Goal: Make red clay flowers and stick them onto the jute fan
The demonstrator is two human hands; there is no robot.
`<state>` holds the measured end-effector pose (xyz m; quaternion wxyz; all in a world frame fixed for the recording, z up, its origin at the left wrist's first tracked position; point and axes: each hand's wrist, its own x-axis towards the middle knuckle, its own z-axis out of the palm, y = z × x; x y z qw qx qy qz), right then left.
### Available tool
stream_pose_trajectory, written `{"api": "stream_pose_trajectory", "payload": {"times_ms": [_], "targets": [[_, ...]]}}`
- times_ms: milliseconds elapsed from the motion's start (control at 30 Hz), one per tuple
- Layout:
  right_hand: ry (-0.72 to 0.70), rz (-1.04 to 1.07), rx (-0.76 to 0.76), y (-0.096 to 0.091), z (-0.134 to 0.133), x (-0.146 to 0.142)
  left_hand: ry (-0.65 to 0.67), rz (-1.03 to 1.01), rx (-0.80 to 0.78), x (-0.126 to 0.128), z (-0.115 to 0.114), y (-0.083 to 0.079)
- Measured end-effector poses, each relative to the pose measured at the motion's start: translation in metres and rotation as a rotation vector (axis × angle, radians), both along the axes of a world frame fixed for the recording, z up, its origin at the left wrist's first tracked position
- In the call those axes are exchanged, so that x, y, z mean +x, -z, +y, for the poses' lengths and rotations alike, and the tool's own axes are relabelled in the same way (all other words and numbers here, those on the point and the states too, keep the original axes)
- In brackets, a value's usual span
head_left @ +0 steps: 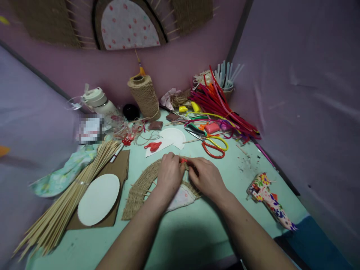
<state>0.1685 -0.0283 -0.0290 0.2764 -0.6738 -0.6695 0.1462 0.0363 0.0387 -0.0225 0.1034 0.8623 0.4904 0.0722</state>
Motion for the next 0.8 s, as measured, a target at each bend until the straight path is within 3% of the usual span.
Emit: {"api": "stream_pose_trajectory", "payload": {"times_ms": [400,633,800], "targets": [[0.018,0.056,0.1,0.002,0.0,0.0,0.049,-0.119,-0.036,-0.006,-0.004,-0.002],[0.004,0.013,0.031,0.004,0.002,0.0,0.095,-0.116,-0.034,-0.01,-0.005,0.002],[0.004,0.057,0.097,0.004,0.001,0.001,0.088,-0.187,-0.034,-0.014,-0.006,-0.003]]}}
